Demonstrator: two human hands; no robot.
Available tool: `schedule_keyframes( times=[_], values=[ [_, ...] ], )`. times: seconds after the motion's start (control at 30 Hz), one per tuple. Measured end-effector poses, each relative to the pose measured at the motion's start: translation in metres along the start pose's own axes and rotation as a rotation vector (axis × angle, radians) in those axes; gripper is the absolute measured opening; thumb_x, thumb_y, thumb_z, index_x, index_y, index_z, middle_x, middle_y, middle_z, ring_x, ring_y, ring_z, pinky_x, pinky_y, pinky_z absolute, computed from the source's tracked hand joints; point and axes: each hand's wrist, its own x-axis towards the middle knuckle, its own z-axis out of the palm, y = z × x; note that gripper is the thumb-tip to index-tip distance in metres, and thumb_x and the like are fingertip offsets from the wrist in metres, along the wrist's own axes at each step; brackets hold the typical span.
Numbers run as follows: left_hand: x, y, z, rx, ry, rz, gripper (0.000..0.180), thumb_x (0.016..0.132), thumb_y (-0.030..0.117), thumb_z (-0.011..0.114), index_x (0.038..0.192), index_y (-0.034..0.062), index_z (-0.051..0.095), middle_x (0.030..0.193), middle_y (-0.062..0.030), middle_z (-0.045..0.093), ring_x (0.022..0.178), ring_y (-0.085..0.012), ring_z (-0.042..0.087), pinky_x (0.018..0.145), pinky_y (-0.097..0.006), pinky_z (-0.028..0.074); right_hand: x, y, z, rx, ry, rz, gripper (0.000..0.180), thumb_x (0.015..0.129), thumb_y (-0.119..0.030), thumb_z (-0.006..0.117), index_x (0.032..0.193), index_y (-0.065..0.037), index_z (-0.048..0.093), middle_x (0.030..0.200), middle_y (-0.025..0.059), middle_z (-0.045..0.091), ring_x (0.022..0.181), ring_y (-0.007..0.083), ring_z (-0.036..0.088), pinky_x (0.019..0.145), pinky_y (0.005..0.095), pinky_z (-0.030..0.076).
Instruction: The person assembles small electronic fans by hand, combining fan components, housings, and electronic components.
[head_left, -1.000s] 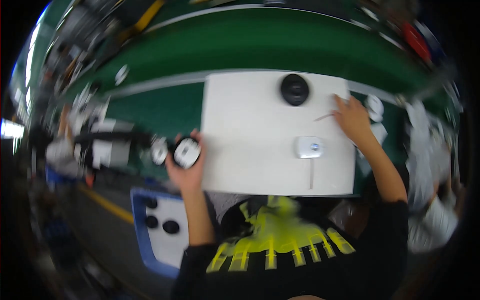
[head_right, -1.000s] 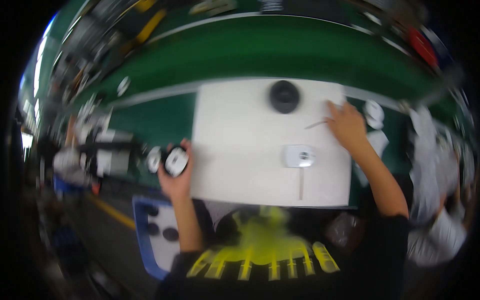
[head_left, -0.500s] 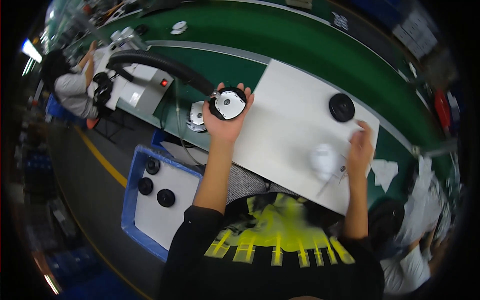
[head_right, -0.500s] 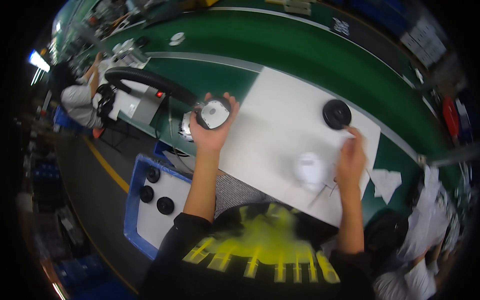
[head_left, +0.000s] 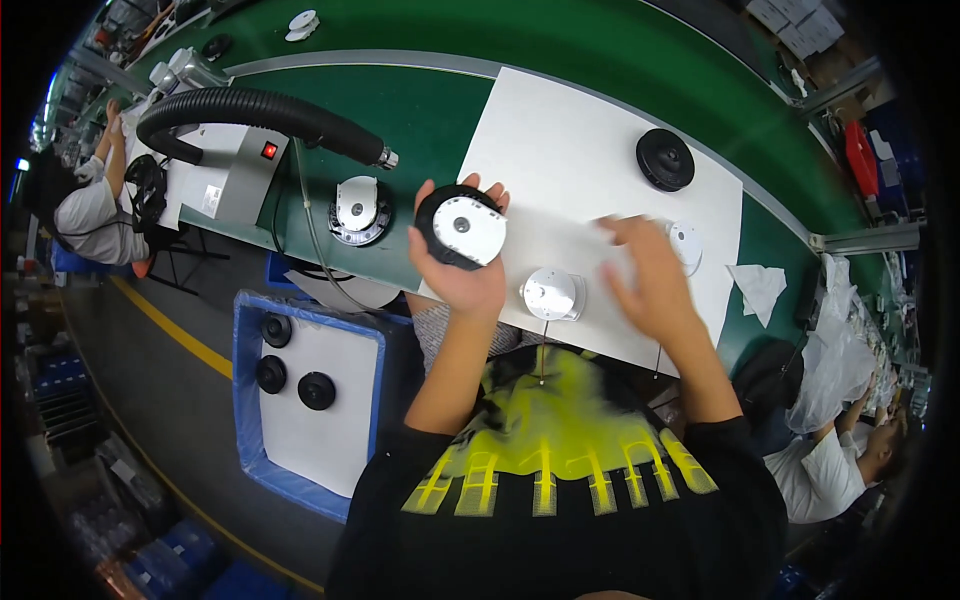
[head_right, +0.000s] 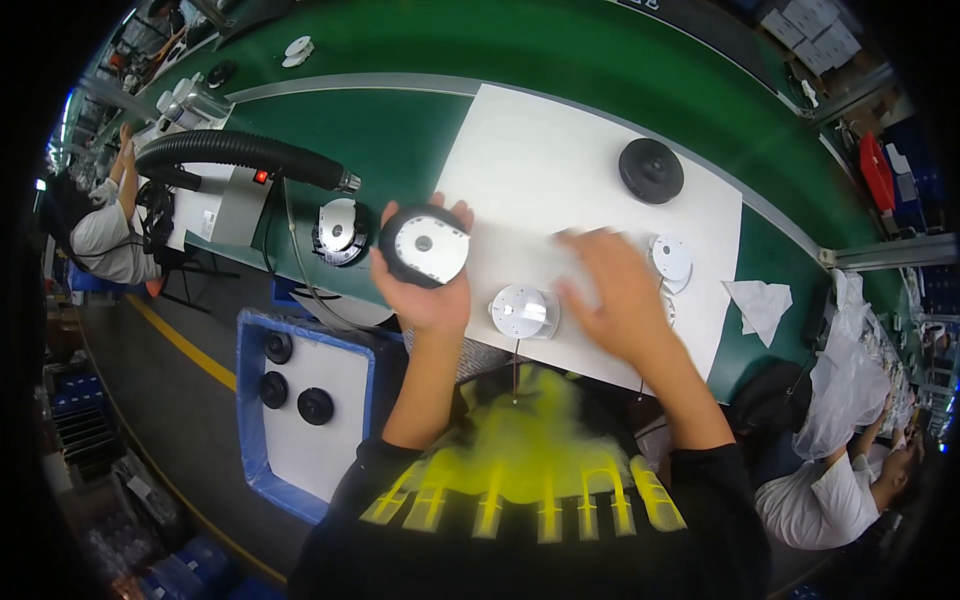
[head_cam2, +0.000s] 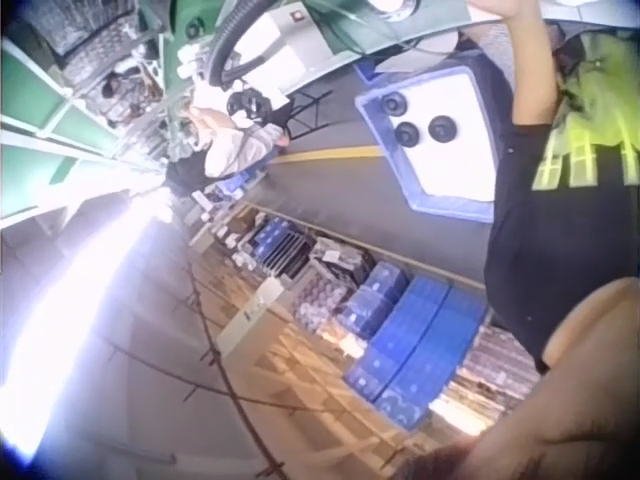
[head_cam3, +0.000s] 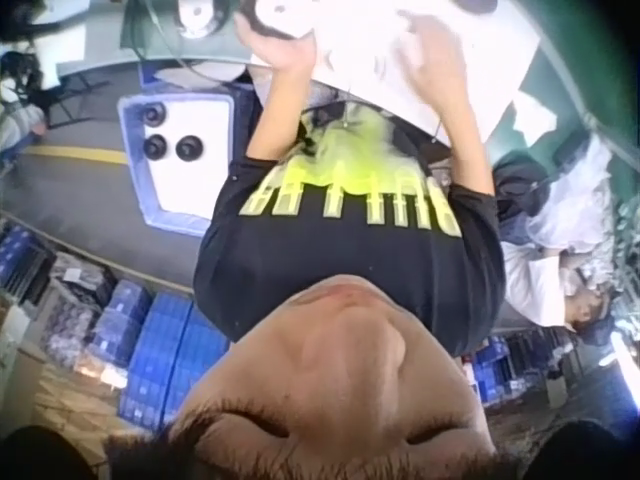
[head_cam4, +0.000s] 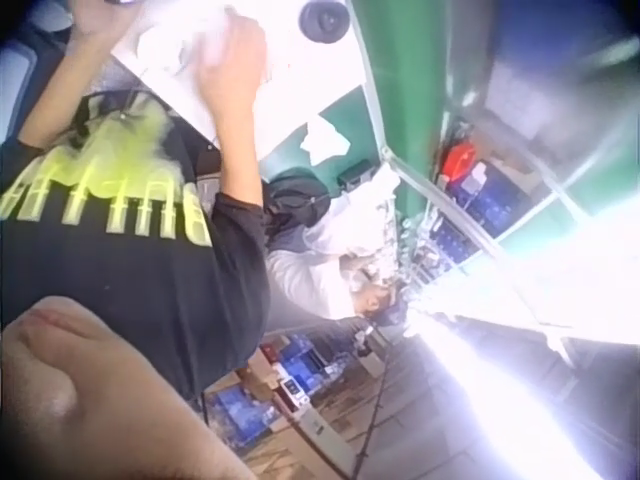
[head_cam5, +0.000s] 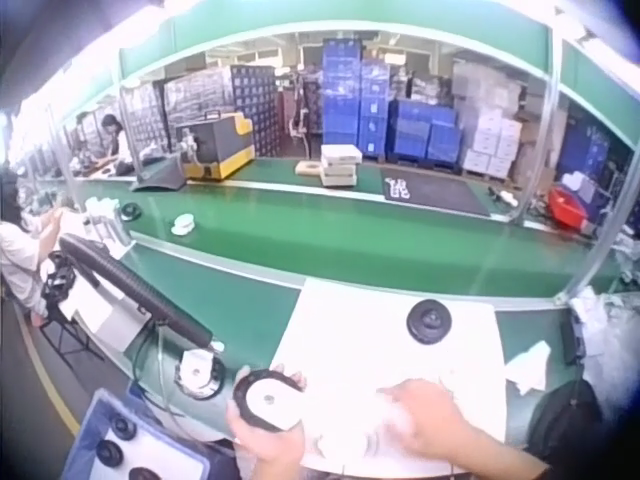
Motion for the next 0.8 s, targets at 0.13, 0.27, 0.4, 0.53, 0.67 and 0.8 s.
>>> schedule_keyframes(
  times=[0.13, 0.27, 0.4, 0.53, 0.67, 0.8],
  values=[
    [0.007, 0.025, -0.005, -0.201, 0.143, -0.099, 0.054, 0.094, 0.050, 0.039, 0.134, 0.0140, 0.048, 0.127, -0.0248, 0.054, 0.114, -0.0453, 0.053, 0.106, -0.058, 0.037, -0.001, -0.028, 0.026, -0.227, -0.382, -0.333, 0.053, 0.085, -0.034, 0.067, 0.135, -0.024, 0.053, 0.113, 0.0171, 0.055, 0.098, 0.0301, 0.054, 0.079, 0.0390, 0.044],
    [0.041, 0.053, -0.013, -0.470, 0.204, -0.355, 0.046, 0.094, 0.044, 0.045, 0.118, 0.0078, 0.057, 0.122, -0.0283, 0.054, 0.120, -0.0472, 0.046, 0.108, -0.061, 0.034, -0.005, -0.021, 0.040, -0.336, -0.494, -0.380, 0.053, 0.087, -0.030, 0.064, 0.138, -0.024, 0.050, 0.109, 0.0175, 0.054, 0.095, 0.0298, 0.054, 0.077, 0.0392, 0.043],
    [0.056, 0.070, -0.006, -0.421, 0.296, -0.357, 0.044, 0.093, 0.045, 0.045, 0.111, 0.0072, 0.056, 0.119, -0.0263, 0.053, 0.115, -0.0455, 0.048, 0.102, -0.062, 0.039, 0.003, -0.042, 0.027, 0.025, -0.312, -0.103, 0.042, 0.095, -0.029, 0.053, 0.135, -0.017, 0.050, 0.107, 0.0162, 0.056, 0.094, 0.0269, 0.057, 0.079, 0.0376, 0.046],
    [0.025, 0.075, -0.019, -0.209, 0.230, -0.121, 0.049, 0.095, 0.045, 0.037, 0.122, 0.0066, 0.052, 0.125, -0.0231, 0.051, 0.116, -0.0416, 0.049, 0.104, -0.061, 0.037, 0.045, -0.071, 0.079, 1.668, 0.139, 0.723, 0.049, 0.103, -0.049, 0.030, 0.132, -0.015, 0.049, 0.100, 0.0086, 0.062, 0.083, 0.0212, 0.063, 0.063, 0.0292, 0.049],
    [-0.040, 0.079, -0.025, -0.073, 0.245, -0.072, 0.055, 0.096, 0.053, 0.037, 0.135, 0.0162, 0.047, 0.127, -0.0255, 0.055, 0.116, -0.0444, 0.054, 0.102, -0.060, 0.040, 0.113, -0.049, 0.157, 2.178, -0.262, 0.628, 0.052, 0.102, -0.053, 0.027, 0.116, -0.011, 0.054, 0.091, 0.0168, 0.059, 0.058, 0.0181, 0.046, 0.045, 0.0265, 0.033],
    [-0.077, 0.061, -0.054, 0.358, 0.034, 0.018, 0.056, 0.099, 0.047, 0.032, 0.141, 0.0098, 0.037, 0.129, -0.0257, 0.054, 0.114, -0.0408, 0.058, 0.105, -0.054, 0.040, 0.141, -0.039, 0.203, 2.148, -0.321, 0.665, 0.052, 0.101, -0.054, 0.028, 0.113, -0.010, 0.054, 0.089, 0.0170, 0.058, 0.058, 0.0179, 0.046, 0.044, 0.0253, 0.032]
  ],
)
